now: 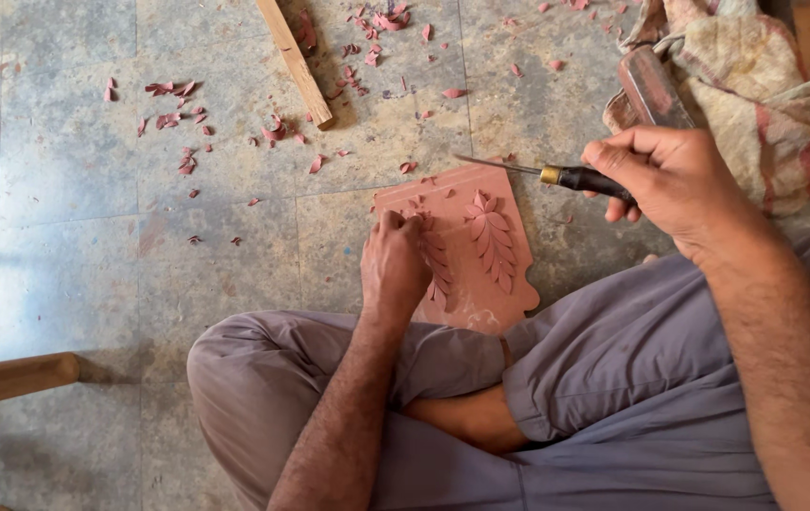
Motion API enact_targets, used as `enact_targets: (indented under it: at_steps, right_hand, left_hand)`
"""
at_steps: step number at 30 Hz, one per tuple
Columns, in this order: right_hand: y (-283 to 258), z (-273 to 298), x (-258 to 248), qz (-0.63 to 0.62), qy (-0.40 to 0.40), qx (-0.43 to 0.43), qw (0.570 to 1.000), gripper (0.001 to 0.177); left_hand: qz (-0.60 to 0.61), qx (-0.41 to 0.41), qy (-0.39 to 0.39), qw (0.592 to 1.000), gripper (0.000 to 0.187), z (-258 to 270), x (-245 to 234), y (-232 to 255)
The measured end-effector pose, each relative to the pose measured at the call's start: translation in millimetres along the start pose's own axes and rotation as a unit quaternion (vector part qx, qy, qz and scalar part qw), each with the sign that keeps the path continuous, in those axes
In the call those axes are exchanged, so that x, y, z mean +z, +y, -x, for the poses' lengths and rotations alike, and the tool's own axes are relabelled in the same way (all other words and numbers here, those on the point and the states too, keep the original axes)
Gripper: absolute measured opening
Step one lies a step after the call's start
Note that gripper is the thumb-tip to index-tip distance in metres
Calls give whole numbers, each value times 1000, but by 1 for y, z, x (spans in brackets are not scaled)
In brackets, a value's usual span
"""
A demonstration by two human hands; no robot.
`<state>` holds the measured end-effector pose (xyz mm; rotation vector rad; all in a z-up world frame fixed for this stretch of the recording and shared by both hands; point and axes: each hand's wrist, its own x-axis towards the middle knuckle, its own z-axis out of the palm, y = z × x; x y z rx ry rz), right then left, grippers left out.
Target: The person carves floral patterns into a flat piece of wood using several chisels and a mallet while sitting on the floor surrounded by wood shavings. Debris is periodically brushed away by hand to clear the workspace.
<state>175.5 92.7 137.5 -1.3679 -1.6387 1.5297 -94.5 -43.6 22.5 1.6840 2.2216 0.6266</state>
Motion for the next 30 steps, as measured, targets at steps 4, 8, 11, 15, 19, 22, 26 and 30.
enact_targets:
  at_steps: [4, 8, 11, 15, 19, 22, 26, 30]
  right_hand:
    - [-10, -1, 0, -50, 47, 38, 997, 23]
    - [-15, 2, -4, -84, 76, 27, 993, 22]
    - [-11, 2, -10, -110, 90, 30, 989, 23]
    - [0, 0, -20, -123, 105, 15, 987, 27]
    - [6, -4, -23, -138, 96, 1, 986, 29]
    - [6, -5, -23, -143, 92, 2, 986, 27]
    - [4, -6, -23, -145, 90, -6, 985, 27]
    - [2, -3, -25, -145, 91, -17, 985, 27]
  left_hand:
    - [-136, 34, -24, 990, 35, 2, 12, -2]
    - [-193, 82, 13, 978, 30, 3, 17, 6]
    - [-214, 78, -71, 971, 18, 5, 10, 18]
    - [-266, 72, -123, 953, 26, 5, 10, 22]
    - [-258, 100, -43, 960, 30, 7, 24, 13]
    - [-249, 101, -49, 962, 24, 7, 31, 12]
    - [-243, 85, -45, 965, 25, 12, 28, 20]
    - [-187, 51, -54, 980, 30, 18, 21, 25]
